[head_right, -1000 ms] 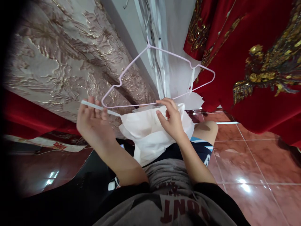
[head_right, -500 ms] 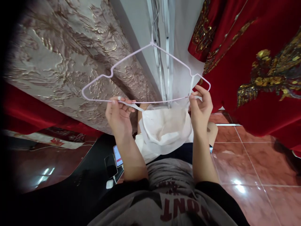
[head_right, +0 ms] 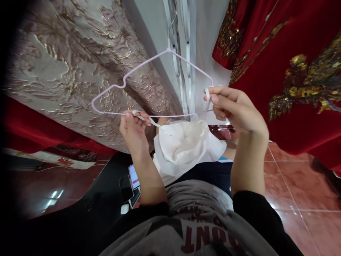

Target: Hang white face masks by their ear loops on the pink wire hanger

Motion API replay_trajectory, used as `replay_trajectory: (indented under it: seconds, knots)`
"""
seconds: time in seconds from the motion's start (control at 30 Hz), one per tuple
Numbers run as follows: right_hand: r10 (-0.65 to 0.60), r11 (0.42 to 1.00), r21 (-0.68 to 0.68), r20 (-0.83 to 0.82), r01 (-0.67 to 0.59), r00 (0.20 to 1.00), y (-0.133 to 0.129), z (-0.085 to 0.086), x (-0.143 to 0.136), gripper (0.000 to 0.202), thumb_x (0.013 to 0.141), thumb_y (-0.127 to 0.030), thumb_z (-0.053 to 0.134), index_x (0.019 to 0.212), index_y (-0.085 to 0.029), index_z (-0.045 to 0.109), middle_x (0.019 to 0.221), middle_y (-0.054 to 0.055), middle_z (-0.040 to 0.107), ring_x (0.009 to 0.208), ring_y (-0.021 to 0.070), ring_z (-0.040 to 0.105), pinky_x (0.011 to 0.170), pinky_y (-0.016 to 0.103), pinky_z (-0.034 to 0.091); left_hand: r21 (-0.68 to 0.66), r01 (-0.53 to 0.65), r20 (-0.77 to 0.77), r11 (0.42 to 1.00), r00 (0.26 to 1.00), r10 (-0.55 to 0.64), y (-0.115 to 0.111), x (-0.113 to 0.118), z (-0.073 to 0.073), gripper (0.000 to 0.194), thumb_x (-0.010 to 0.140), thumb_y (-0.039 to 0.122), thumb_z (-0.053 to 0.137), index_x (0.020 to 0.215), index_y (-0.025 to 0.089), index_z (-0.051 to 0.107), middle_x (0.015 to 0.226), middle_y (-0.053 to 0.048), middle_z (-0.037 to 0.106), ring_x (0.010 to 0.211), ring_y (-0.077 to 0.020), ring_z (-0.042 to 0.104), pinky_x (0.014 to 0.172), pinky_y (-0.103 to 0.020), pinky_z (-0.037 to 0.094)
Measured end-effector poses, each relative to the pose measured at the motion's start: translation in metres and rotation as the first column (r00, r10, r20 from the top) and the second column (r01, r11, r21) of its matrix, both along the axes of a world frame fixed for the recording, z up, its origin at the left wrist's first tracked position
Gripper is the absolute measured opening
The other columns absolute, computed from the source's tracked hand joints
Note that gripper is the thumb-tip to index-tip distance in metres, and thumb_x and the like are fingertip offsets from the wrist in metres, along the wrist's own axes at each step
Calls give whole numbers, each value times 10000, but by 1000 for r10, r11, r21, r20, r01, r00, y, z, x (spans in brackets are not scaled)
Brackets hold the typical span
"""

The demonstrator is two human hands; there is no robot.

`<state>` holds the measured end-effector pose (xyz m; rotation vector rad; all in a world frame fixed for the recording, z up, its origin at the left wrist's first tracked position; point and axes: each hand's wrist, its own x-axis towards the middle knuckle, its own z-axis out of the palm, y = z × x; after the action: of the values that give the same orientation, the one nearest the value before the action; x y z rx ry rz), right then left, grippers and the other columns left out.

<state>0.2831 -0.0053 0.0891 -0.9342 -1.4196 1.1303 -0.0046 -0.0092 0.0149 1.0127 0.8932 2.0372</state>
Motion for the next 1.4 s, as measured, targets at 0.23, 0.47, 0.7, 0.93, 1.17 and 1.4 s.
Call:
replay_trajectory:
  seconds: [0.23,0.47,0.7,0.93,1.17,1.4]
  knots:
    - [-137,990,-10,-356,143,924,-7,0,40,438,755,-532,895,1137,-323,852,1537,-15,718,697,136,460,508,328,414,-20,35,2,999,999,-35,1,-5,-1,431,1027,573,788,836,218,637,780,-25,755,583,-116,657,538,-210,538]
    - [-301,947,-66,-530,315,793,-29,-38,17,275,795,-367,762,1041,-260,822,1328,56,797,626,94,492,493,274,429,-23,106,1,994,994,-106,1,-1,-5,406,1030,552,792,863,205,661,815,-41,787,621,-129,699,553,-215,543]
    - [-176,970,204,230,129,957,-38,-54,-60,512,905,-366,828,1388,-299,673,1424,80,722,780,140,667,697,343,609,-39,127,-15,991,992,-128,-8,2,-5,401,1023,560,788,873,203,685,878,-67,826,641,-134,706,563,-219,541]
    - [-152,953,303,441,13,885,-44,-59,-41,440,1032,-398,741,1449,-321,625,1401,64,649,766,114,610,791,359,622,-29,-96,-66,995,993,94,-6,-26,-25,209,919,273,811,1116,205,804,1196,-113,864,836,-164,806,627,-220,588]
    - [-180,943,330,406,40,896,-46,-59,-28,325,1042,-372,737,1361,-333,689,1403,44,679,788,110,582,743,329,559,228,-448,-5,865,888,461,7,-56,-22,254,883,25,805,1050,206,866,1108,-22,881,1038,-151,826,917,-264,650]
    - [-138,950,310,331,31,933,-36,-72,-34,275,1040,-342,732,1312,-336,700,1345,36,669,774,113,559,703,315,548,231,-149,-311,961,925,218,12,-63,19,283,843,106,923,1077,264,925,1130,-39,902,1008,-196,856,932,-316,685]
